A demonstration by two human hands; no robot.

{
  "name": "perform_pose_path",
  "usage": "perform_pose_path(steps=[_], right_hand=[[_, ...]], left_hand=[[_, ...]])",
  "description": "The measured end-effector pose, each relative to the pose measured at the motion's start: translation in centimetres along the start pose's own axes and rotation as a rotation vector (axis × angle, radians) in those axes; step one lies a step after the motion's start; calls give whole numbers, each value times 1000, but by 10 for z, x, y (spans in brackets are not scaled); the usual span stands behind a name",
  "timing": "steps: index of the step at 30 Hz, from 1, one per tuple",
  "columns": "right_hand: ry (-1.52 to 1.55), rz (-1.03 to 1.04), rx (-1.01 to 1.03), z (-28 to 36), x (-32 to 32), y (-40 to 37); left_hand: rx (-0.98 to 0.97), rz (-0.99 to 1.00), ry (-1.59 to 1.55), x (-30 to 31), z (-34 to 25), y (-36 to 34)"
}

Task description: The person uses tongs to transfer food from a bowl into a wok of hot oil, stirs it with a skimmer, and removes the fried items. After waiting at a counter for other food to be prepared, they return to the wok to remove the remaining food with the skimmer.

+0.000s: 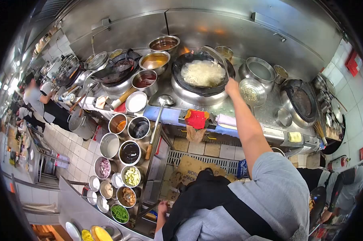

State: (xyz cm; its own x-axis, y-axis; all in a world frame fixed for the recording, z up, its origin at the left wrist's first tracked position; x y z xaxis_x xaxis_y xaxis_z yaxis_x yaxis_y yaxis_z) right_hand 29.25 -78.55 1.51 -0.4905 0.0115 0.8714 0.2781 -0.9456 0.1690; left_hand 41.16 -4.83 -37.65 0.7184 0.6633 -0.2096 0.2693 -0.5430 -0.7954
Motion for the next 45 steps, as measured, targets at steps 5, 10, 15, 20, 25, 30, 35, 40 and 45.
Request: perform_pose_path(steps=[5,10,15,20,25,30,35,40,45], right_hand=[[167,35,35,-4,11,-50],[-19,56,135,39,-27,-19],[-48,157,159,18,-73,-32],[-92,216,159,-22,-85,-48],[68,104,272,-19,-92,-46],[1116,-98,-74,-45,-105,-148],[171,809,202,-103,-205,-347],[-290,1018,333,-112,-230,-415],[117,979,401,-44,-242,-372]], left_hand=[[-25,-105,-2,17,21,-3],[-60,-138,103,7,25,-21],[-114,-152,73,-8,-23,-17],[-110,-163,113,-15,-33,-36],[28,-143,229,14,15,-21],[-27,-154,219,8,-27,-39],[-180,-5,2,-2,-41,-17],[-143,-1,738,1,-39,-18],[-222,-8,745,9,-32,-25]])
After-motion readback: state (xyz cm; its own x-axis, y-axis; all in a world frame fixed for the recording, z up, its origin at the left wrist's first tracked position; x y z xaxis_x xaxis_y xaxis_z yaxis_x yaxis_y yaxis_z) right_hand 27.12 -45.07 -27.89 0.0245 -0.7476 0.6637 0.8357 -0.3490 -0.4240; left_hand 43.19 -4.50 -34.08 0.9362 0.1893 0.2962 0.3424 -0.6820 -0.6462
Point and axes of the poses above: each hand's wrist, its own y-axis towards the middle knuckle, its own x-axis out of the back of the hand, z = x × y, the point moved 5 cm from there along y, towards the middle knuckle, and after that the axes turned 11 degrees about z, right-handed, at the moved point
